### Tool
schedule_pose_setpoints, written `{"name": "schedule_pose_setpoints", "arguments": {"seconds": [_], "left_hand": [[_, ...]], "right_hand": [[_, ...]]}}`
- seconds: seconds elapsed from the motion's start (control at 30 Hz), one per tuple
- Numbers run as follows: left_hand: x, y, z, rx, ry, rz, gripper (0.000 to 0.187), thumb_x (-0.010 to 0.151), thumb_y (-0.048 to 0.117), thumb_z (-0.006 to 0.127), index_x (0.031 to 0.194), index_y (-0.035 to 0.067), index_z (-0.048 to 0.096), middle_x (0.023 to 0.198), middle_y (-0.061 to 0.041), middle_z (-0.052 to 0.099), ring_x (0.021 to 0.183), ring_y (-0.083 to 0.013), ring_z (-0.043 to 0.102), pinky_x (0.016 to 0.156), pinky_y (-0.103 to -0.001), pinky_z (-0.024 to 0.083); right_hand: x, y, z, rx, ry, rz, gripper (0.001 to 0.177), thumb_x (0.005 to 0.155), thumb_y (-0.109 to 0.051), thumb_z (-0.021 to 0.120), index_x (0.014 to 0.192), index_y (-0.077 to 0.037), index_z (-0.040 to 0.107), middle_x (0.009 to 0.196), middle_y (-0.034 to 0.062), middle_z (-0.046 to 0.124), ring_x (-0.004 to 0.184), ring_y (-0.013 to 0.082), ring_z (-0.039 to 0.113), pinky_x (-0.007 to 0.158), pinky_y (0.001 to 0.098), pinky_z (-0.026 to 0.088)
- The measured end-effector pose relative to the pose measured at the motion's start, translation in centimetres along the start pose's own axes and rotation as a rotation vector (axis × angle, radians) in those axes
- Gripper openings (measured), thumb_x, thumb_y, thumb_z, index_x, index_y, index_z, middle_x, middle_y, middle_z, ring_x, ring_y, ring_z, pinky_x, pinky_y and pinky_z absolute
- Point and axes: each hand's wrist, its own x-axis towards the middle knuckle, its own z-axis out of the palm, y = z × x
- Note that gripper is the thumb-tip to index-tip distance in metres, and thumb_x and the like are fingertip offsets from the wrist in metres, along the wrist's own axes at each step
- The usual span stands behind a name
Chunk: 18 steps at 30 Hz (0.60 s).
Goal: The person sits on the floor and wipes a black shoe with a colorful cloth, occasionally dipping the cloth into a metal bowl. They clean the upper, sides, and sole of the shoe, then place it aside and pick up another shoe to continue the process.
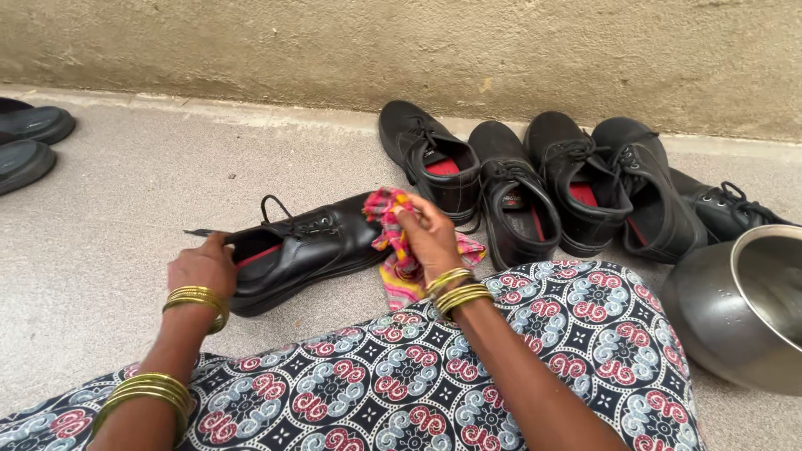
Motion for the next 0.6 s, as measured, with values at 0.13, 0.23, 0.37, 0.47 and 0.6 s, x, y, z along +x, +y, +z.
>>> {"name": "schedule_pose_setpoints", "arguments": {"seconds": [0.13,0.23,0.37,0.47,0.6], "left_hand": [[0.9,1.3,1.1,0.089,-0.116,0.066,0.043,0.106,0.044,0.048,0.127,0.013,0.067,0.107,-0.02,0.078,0.107,-0.0398,0.074,0.097,-0.051,0.054],[-0.4,5.4,0.6,-0.081,-0.274,-0.04,0.044,0.105,0.044,0.042,0.133,0.018,0.064,0.106,-0.02,0.077,0.108,-0.0399,0.074,0.104,-0.048,0.05],[-1.7,6.3,1.2,-0.271,-0.064,-0.06,0.042,0.102,0.044,0.047,0.135,0.022,0.062,0.122,-0.026,0.067,0.116,-0.0474,0.062,0.101,-0.054,0.048],[-1.3,6.5,2.7,-0.426,-0.022,-0.167,0.041,0.102,0.043,0.048,0.136,0.025,0.063,0.124,-0.025,0.068,0.117,-0.0491,0.062,0.103,-0.054,0.048],[-0.8,6.1,3.2,-0.461,-0.048,-0.155,0.041,0.101,0.044,0.048,0.136,0.028,0.062,0.128,-0.021,0.068,0.12,-0.0481,0.061,0.104,-0.054,0.047]], "right_hand": [[-0.3,0.4,3.7,-0.624,0.001,-0.573,0.034,0.091,0.002,0.06,0.121,-0.011,0.071,0.107,0.011,0.076,0.096,0.0258,0.071,0.086,0.0396,0.057],[-2.0,0.1,7.3,-1.001,-0.07,-0.709,0.027,0.089,0.0,0.061,0.109,-0.014,0.073,0.109,0.0122,0.069,0.104,0.0326,0.065,0.091,0.0446,0.055],[-5.9,0.0,9.5,-1.236,-0.275,-0.599,0.017,0.092,-0.008,0.06,0.107,-0.008,0.068,0.118,0.0162,0.056,0.11,0.0374,0.059,0.084,0.0488,0.053],[-7.7,0.9,9.0,-1.198,-0.4,-0.759,0.034,0.081,-0.002,0.055,0.112,-0.004,0.066,0.122,0.0198,0.054,0.109,0.0384,0.058,0.09,0.0472,0.053],[-4.4,1.7,8.6,-1.17,-0.468,-0.811,0.022,0.092,-0.013,0.059,0.11,-0.007,0.07,0.109,0.0175,0.057,0.106,0.0369,0.059,0.09,0.0478,0.052]]}}
